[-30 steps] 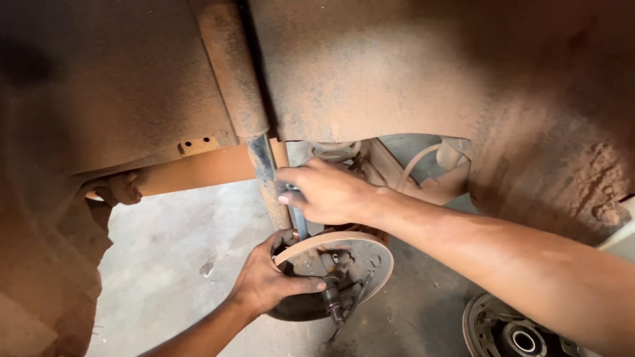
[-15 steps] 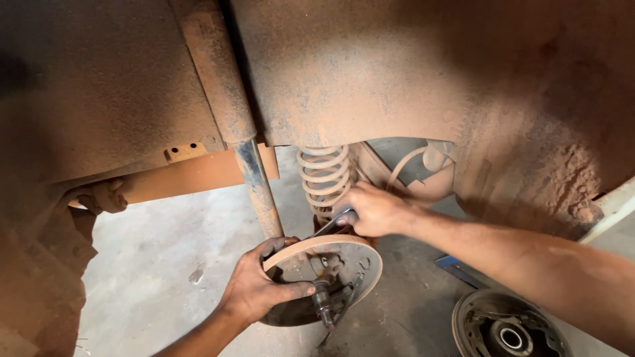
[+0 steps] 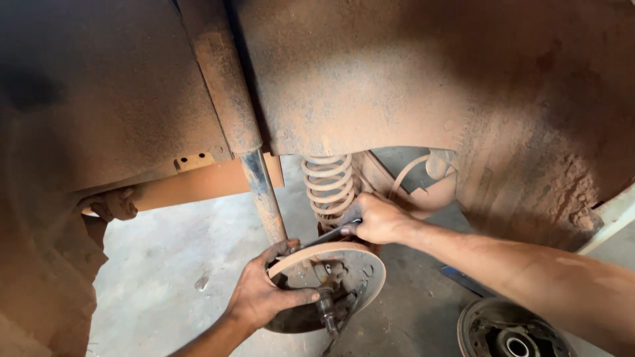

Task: Replacing or repairing the rear shock absorber and brake assembly on a vehicle.

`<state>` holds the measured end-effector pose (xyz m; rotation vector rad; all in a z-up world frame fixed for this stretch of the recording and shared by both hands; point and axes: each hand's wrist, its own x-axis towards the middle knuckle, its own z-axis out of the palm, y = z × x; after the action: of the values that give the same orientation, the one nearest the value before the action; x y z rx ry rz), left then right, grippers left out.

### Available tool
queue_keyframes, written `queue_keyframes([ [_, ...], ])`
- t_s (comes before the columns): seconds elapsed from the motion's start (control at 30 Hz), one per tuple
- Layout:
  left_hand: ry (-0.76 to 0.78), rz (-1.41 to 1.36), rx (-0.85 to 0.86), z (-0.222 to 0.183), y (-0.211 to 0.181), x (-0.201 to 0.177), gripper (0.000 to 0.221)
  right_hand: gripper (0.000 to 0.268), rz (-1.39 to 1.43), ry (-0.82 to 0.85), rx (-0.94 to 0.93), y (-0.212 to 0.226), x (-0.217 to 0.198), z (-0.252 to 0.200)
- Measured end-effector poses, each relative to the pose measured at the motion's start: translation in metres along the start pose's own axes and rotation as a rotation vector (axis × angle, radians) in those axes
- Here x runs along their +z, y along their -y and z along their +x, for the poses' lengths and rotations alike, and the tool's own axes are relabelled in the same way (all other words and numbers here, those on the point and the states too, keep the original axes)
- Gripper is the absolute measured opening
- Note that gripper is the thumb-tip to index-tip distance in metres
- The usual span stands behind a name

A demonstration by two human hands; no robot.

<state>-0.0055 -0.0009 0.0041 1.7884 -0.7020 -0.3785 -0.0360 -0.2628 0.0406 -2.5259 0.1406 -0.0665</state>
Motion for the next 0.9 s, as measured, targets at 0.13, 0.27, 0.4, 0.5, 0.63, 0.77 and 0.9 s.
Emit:
queue_keyframes([
  [0.13, 0.015, -0.008, -0.03, 0.003, 0.001, -0.002, 0.088, 0.015, -0.06, 0.053, -0.051, 0.028, -0.02, 0.004],
  [0.27, -0.004, 0.051, -0.007, 0.003, 0.005, -0.002, 0.087, 0.015, -0.098, -0.053, -0.438, 0.069, -0.026, 0.007],
  [0.4, 0.0, 0.09, -0.027, 0.004, -0.002, -0.002, 0.087, 0.021, -0.085, 0.046, -0.47, 0.098, -0.018, 0.0],
  [0.5, 0.002, 0.108, -0.042, 0.005, 0.002, -0.001, 0.088, 0.031, -0.129, 0.161, -0.271, 0.086, -0.024, 0.005],
  [0.63, -0.006, 0.075, -0.025, 0.002, 0.003, -0.003, 0.087, 0.022, -0.212, 0.16, -0.45, 0.024, -0.032, 0.02],
  [0.77, -0.002, 0.057, -0.011, 0.0, 0.0, -0.001, 0.088, 0.025, -0.28, 0.316, -0.24, -0.016, -0.015, 0.015],
  [0.9, -0.008, 0.05, -0.011, 0.002, 0.001, -0.001, 0.094, 0.019, -0.25, 0.142, -0.138, 0.001, -0.007, 0.001],
])
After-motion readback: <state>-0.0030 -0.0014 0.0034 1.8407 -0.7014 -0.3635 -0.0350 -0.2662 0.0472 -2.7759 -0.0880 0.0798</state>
